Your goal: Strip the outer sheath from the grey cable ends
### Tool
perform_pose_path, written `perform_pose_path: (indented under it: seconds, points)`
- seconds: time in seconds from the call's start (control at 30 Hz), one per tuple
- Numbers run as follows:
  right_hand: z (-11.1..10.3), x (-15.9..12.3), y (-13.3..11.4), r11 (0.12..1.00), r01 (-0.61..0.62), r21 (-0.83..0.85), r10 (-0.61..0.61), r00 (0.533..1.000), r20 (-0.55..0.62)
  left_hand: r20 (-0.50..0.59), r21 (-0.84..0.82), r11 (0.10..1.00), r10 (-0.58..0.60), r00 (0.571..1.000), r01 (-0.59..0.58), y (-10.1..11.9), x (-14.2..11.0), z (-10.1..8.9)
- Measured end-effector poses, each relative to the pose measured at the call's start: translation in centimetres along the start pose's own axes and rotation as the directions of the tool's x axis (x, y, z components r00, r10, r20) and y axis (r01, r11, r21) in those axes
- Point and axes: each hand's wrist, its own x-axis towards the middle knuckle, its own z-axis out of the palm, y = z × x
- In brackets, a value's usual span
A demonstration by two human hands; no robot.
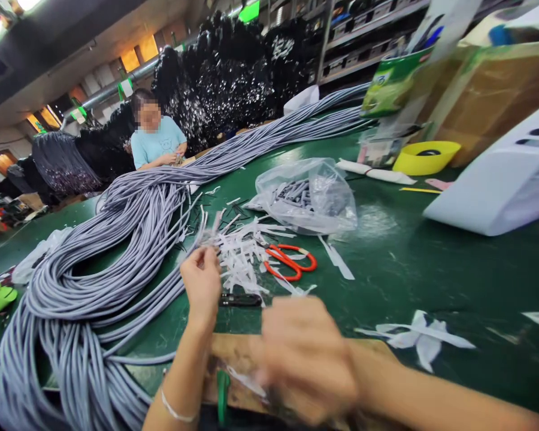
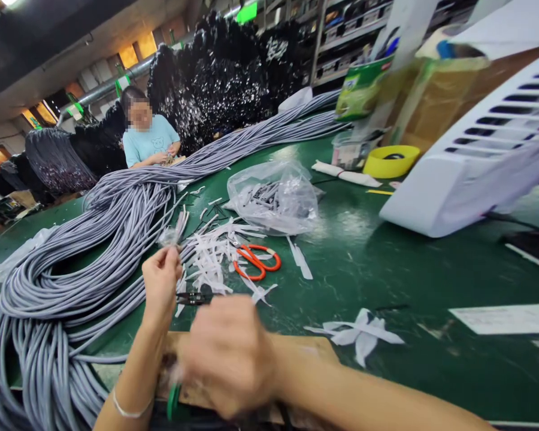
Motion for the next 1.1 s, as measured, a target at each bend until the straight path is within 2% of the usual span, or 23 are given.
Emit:
perform_pose_path:
  seconds: [0.03, 0.07, 0.1, 0.13, 0.17, 0.2, 0.27, 0.3, 0.37, 0.43, 0.63, 0.73, 0.87, 1.0, 1.03, 1.1]
  points:
    - [0.1, -0.1, -0.3, 0.999, 0.032, -0.006, -0.032, 0.999, -0.009, -0.02, -0.039, 0.999, -0.008, 1.0, 0.008, -0.1, 0.3, -0.1]
    - [0.1, -0.1, -0.2, 0.999, -0.035, -0.003, 0.035, 0.999, -0.013, -0.016, -0.068, 0.998, -0.002, 1.0, 0.0, -0.1, 0.4, -0.1]
    - [0.1, -0.1, 0.1, 0.986, -0.166, -0.013, 0.165, 0.986, -0.016, 0.014, -0.079, 0.997, 0.012, 1.0, -0.011, 0.0, 0.3, -0.1]
    - [0.0, -0.1, 0.7, 0.934, -0.356, -0.033, 0.354, 0.934, -0.049, 0.051, -0.075, 0.997, 0.026, 0.998, -0.023, 0.1, 0.1, 0.0]
    - [0.0, 0.0, 1.4, 0.833, -0.551, -0.05, 0.545, 0.832, -0.098, 0.088, -0.066, 0.997, 0.038, 0.995, -0.032, 0.3, -0.2, 0.2]
    - [-0.1, 0.0, 2.2, 0.732, -0.681, -0.015, 0.673, 0.727, -0.133, 0.117, -0.058, 0.998, 0.044, 0.992, -0.037, 0.4, -0.6, 0.4]
    - [-0.2, 0.1, 3.6, 0.57, -0.813, 0.116, 0.822, 0.564, -0.081, 0.147, -0.056, 0.998, 0.045, 0.988, -0.037, 0.7, -1.2, 0.6]
    - [-0.2, 0.1, 4.0, 0.511, -0.84, 0.179, 0.857, 0.515, -0.027, 0.152, -0.06, 0.998, 0.041, 0.988, -0.032, 0.7, -1.4, 0.7]
    - [-0.1, 0.1, 4.3, 0.426, -0.865, 0.267, 0.885, 0.459, 0.075, 0.159, -0.065, 0.998, 0.027, 0.987, -0.017, 0.8, -1.5, 0.7]
    - [0.0, 0.2, 4.0, 0.38, -0.87, 0.315, 0.895, 0.432, 0.113, 0.17, -0.062, 0.998, 0.011, 0.985, 0.0, 0.8, -1.5, 0.7]
    - [-0.5, 1.2, 3.2, 0.319, -0.827, 0.463, 0.926, 0.377, 0.037, 0.198, -0.058, 0.996, -0.053, 0.979, 0.066, 1.0, -1.6, 1.0]
    - [-0.8, 1.6, 3.3, 0.243, -0.791, 0.562, 0.923, 0.367, 0.118, 0.266, -0.11, 0.98, -0.134, 0.955, 0.168, 1.3, -1.6, 1.1]
    - [-1.0, 1.5, 3.3, 0.108, -0.77, 0.629, 0.912, 0.329, 0.246, 0.393, -0.147, 0.938, -0.237, 0.889, 0.315, 1.4, -1.5, 1.0]
    - [-1.3, 1.4, 3.2, 0.111, -0.771, 0.627, 0.886, 0.363, 0.289, 0.451, -0.145, 0.904, -0.301, 0.84, 0.402, 1.4, -1.4, 0.9]
    - [-1.3, 1.4, 3.1, 0.142, -0.769, 0.623, 0.877, 0.389, 0.28, 0.461, -0.159, 0.894, -0.308, 0.832, 0.419, 1.4, -1.4, 0.9]
    - [-1.4, 1.4, 3.1, 0.281, -0.754, 0.593, 0.841, 0.491, 0.226, 0.46, -0.211, 0.872, -0.311, 0.832, 0.442, 1.2, -1.4, 0.9]
